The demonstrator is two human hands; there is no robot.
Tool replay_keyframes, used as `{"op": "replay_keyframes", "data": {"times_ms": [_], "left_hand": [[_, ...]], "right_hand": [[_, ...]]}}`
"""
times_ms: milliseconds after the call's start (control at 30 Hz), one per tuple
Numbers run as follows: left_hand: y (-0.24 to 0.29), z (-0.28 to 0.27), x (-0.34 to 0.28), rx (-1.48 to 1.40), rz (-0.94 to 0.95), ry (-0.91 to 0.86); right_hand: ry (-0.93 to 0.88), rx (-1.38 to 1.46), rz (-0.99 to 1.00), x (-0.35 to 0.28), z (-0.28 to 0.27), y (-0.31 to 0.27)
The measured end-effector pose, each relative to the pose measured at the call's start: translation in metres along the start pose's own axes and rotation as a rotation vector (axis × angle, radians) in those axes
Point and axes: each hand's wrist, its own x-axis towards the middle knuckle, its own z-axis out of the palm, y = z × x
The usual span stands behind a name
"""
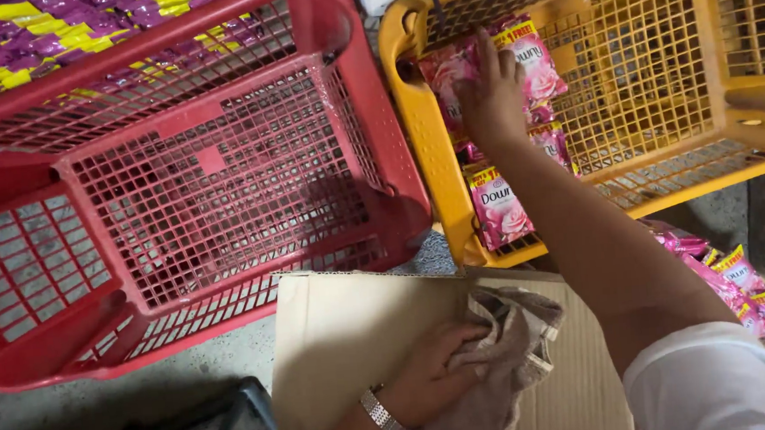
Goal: Sorting through and wiping packets of fabric softener and placing them into a cardboard box.
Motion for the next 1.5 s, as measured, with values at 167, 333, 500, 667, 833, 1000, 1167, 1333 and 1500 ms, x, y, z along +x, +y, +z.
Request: {"op": "replay_keyframes", "data": {"times_ms": [167,333,500,667,833,1000,1167,1333,1500], "left_hand": [[-0.003,0.001,0.000,-0.029,-0.016,0.002],[0.002,0.000,0.001,-0.065,-0.052,-0.018],[-0.003,0.002,0.000,-0.077,-0.067,-0.012],[-0.010,0.005,-0.002,-0.020,-0.112,0.017],[-0.002,0.000,-0.001,-0.003,-0.115,0.012],[-0.017,0.004,-0.003,-0.076,-0.169,0.002],[-0.054,0.006,-0.012,-0.106,-0.155,0.059],[-0.053,0.004,-0.015,0.037,-0.218,0.143],[-0.065,-0.001,-0.023,0.124,-0.335,0.225]], "right_hand": [[-0.038,-0.069,-0.019,-0.005,-0.018,-0.029],[-0.155,-0.471,-0.061,-0.002,-0.007,-0.033],[-0.073,-0.519,-0.138,0.007,0.000,-0.029],[-0.122,-0.262,-0.077,0.008,-0.010,-0.015],[0.121,0.067,-0.181,0.020,-0.035,0.002],[0.131,0.277,-0.248,-0.010,-0.085,0.015],[-0.193,0.131,-0.178,-0.137,-0.168,0.005],[0.048,-0.138,-0.144,-0.277,-0.172,0.064],[0.256,-0.127,0.153,-0.386,-0.173,0.091]]}}
